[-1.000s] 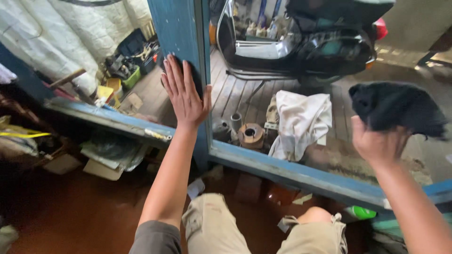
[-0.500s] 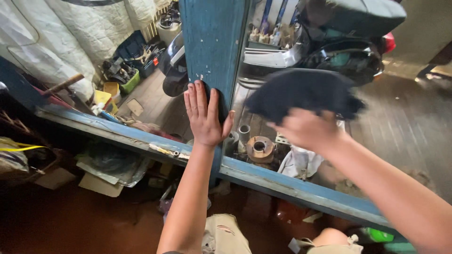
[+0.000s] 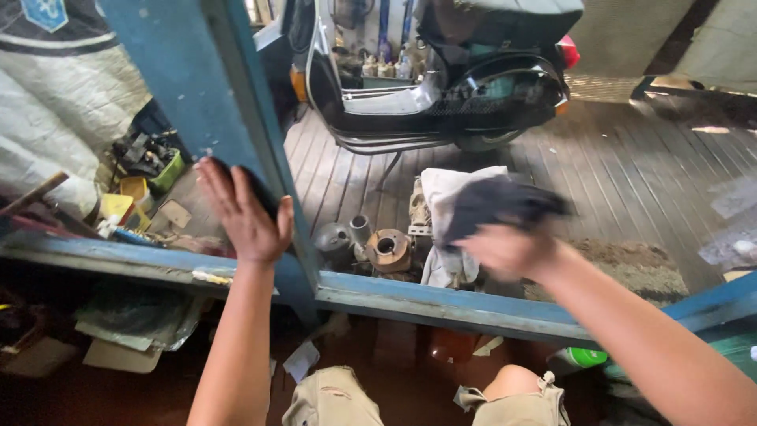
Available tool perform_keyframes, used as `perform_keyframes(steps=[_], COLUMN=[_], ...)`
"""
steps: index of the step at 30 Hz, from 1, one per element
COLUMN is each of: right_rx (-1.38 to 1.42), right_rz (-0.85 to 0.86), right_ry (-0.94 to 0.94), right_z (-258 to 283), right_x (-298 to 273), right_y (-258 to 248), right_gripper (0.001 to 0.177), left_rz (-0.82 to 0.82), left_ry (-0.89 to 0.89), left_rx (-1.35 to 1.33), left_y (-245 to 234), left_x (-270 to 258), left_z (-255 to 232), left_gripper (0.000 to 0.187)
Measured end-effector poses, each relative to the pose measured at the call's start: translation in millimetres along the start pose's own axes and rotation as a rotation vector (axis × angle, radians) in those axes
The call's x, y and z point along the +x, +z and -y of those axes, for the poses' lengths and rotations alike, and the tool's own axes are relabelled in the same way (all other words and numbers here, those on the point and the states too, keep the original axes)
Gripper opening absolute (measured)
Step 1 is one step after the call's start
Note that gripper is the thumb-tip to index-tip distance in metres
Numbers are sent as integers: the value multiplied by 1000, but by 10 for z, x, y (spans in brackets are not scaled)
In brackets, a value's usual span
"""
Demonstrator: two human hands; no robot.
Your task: Clean the glass window pane using a cloth
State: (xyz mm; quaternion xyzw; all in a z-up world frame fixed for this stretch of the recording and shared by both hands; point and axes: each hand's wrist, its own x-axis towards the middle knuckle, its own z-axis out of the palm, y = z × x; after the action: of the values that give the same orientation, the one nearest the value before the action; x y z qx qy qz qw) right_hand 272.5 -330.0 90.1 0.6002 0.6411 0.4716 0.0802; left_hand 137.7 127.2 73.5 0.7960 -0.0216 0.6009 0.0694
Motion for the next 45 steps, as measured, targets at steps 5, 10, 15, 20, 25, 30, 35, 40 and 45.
perform_keyframes(steps=[5,10,15,20,25,30,35,40,45], right_rx=[-218,-522,-579,-429,160,1386,849,-463,-364], right_rz=[96,72,276,333,-16,512,565,524,271], right_ry=[475,375,-102,-115,334,1232,1070,357,526], right_z=[-206,-200,25,94,303,1,-280,-387,-205], right_x=[-458,106,762,2325,2575,2018,-52,-1447,-926], right_y=[-810,-631,278,143,236,-308,-662,-981,-560], right_gripper=[21,19,48,54,40,40,45,20,52], left_rz=[-94,-100,-83,-91,-97,8,6,3,-56], left_ry=[-153,-200,-170,-142,-136,-45,-33,15,-9], left_rx=[-30,62,130,130,122,295,254,182,194], left_y=[95,187,206,202,135,214,196,193,242], left_x=[142,114,97,90,75,-51,-74,-82,-72], left_z=[-339,-317,-311,-284,-379,-232,-286,-307,-336], left_gripper=[74,72,63,62,60,58,64,86,93])
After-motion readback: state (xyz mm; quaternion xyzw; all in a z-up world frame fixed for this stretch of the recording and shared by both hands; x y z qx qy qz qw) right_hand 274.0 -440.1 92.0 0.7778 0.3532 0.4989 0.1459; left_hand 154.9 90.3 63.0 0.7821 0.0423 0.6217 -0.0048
